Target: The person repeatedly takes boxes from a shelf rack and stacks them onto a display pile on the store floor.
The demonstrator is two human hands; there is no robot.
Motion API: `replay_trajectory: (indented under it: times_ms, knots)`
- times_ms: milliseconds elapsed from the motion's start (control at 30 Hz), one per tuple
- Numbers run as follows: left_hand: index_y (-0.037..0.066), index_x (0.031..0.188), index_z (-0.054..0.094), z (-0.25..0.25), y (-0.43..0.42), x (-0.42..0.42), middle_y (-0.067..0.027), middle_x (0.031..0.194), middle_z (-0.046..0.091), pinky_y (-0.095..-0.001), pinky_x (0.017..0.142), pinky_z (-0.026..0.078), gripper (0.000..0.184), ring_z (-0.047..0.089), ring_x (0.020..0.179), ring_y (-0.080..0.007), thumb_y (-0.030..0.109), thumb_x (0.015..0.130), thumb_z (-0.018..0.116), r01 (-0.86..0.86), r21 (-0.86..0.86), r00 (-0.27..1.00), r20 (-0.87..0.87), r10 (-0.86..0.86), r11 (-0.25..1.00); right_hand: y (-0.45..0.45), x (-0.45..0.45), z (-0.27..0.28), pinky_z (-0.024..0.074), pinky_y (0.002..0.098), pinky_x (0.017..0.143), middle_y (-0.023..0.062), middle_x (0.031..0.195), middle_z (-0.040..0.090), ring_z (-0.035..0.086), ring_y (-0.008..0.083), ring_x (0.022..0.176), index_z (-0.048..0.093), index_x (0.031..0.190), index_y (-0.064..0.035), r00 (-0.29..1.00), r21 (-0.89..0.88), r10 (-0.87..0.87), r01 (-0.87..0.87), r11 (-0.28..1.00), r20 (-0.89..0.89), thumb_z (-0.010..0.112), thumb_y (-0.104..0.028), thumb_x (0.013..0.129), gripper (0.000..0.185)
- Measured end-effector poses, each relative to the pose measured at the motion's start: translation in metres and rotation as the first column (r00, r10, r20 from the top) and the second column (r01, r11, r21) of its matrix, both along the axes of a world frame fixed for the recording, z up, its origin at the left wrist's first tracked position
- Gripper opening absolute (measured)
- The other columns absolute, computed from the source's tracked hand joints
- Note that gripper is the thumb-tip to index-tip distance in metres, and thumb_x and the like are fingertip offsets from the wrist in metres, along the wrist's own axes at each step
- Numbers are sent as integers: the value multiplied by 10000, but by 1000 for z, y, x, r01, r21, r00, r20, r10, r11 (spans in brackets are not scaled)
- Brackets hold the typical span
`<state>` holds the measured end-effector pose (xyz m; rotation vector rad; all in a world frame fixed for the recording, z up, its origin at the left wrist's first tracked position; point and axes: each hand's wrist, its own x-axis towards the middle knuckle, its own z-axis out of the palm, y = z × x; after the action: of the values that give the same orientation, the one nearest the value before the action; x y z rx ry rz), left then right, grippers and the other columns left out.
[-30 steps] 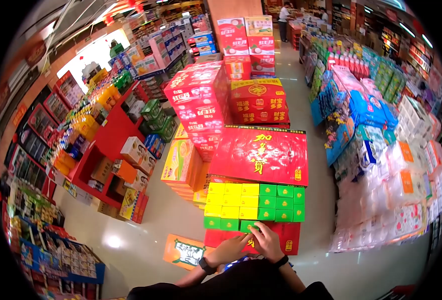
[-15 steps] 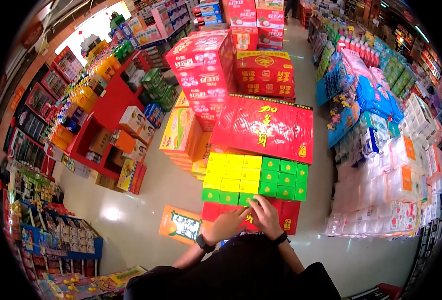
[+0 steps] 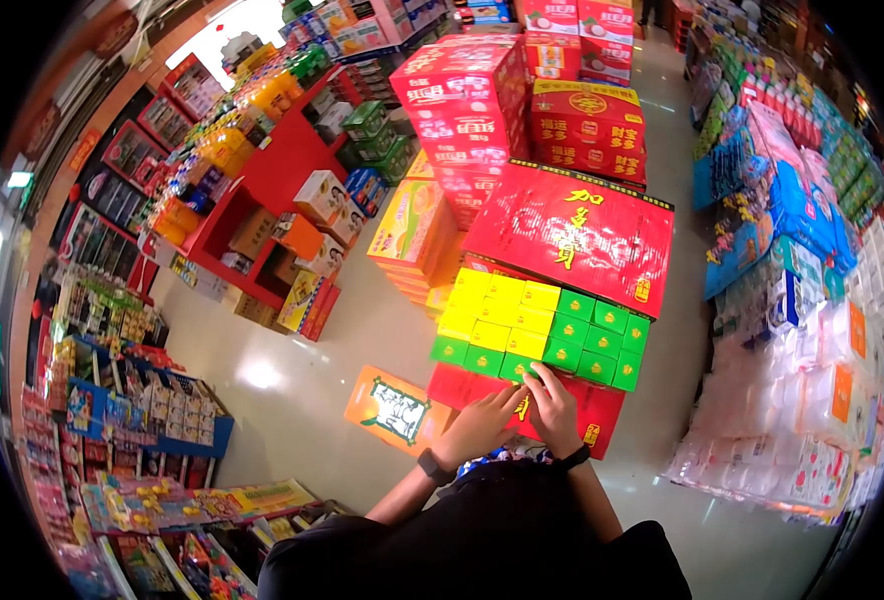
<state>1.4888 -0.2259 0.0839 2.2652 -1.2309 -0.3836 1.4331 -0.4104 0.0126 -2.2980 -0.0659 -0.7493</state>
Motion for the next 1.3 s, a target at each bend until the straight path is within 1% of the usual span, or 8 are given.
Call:
replay_trajectory:
  times_ms: [200,300,433,567,700,867,1067,1300]
  knots:
    - [3,1613,444,-2,-6,-30,-243,1477,633,-454,1003,582,804,656,1293,-376,237,921,780,-146,18,984,100,144,989,-1,-3,2,636,460,935,196,1361,730,745,388,1169,744,1238,23,1000,5,-7,7,1000,27,655,46,931,320]
    - [-27,1477,613,-51,11,-47,-208,1502,630,-397,968,592,645,671,1283,-337,303,939,744,-75,88,907,420,31,993,-3,-11,12,625,464,939,217,1426,676,721,396,1187,720,1292,15,1000,27,10,-11,1000,24,658,24,961,337]
    - [79,1444,644,-30,33,-107,-157,1277,709,-445,880,599,486,730,1119,-338,285,1005,682,-298,157,949,157,274,942,9,-25,16,613,471,910,188,1296,682,712,392,1122,710,1267,0,995,8,69,-70,998,68,680,35,936,334]
    - [98,1512,585,-32,59,-187,-165,1229,716,-479,914,591,529,712,1153,-360,303,1035,683,-523,252,844,17,536,814,26,-58,12,602,461,879,126,1095,734,728,361,1029,730,1087,-45,882,-34,456,-463,886,-116,685,12,920,182]
    - [104,1537,554,-40,78,-301,-161,1248,721,-516,960,581,572,701,1165,-392,323,1029,698,-796,131,592,-36,805,591,51,-106,3,601,449,872,119,1000,751,743,338,986,754,1032,-59,531,-103,793,-844,526,-299,697,-60,919,126]
    - [88,1486,594,-49,55,-455,-181,1294,733,-518,978,588,540,712,1152,-408,347,1023,696,-994,46,101,-51,994,103,81,-200,7,595,470,782,106,968,714,732,342,938,729,1029,-96,72,-144,915,-989,15,-397,715,-116,919,113]
    - [65,1521,576,-67,-15,-597,-209,1354,711,-508,1045,567,606,680,1249,-412,411,1033,675,-942,245,-293,-268,918,-229,110,-307,-7,602,472,782,104,1050,708,728,366,956,688,1146,-112,-400,-76,738,-852,-518,-544,721,-141,957,194]
    - [66,1513,585,-81,-42,-709,-215,1328,729,-519,985,579,593,691,1193,-444,419,1044,664,-819,170,-568,-380,730,-549,182,-401,-3,614,493,746,102,963,718,741,377,881,710,1077,-109,-565,-142,503,-561,-816,-654,668,-140,957,131]
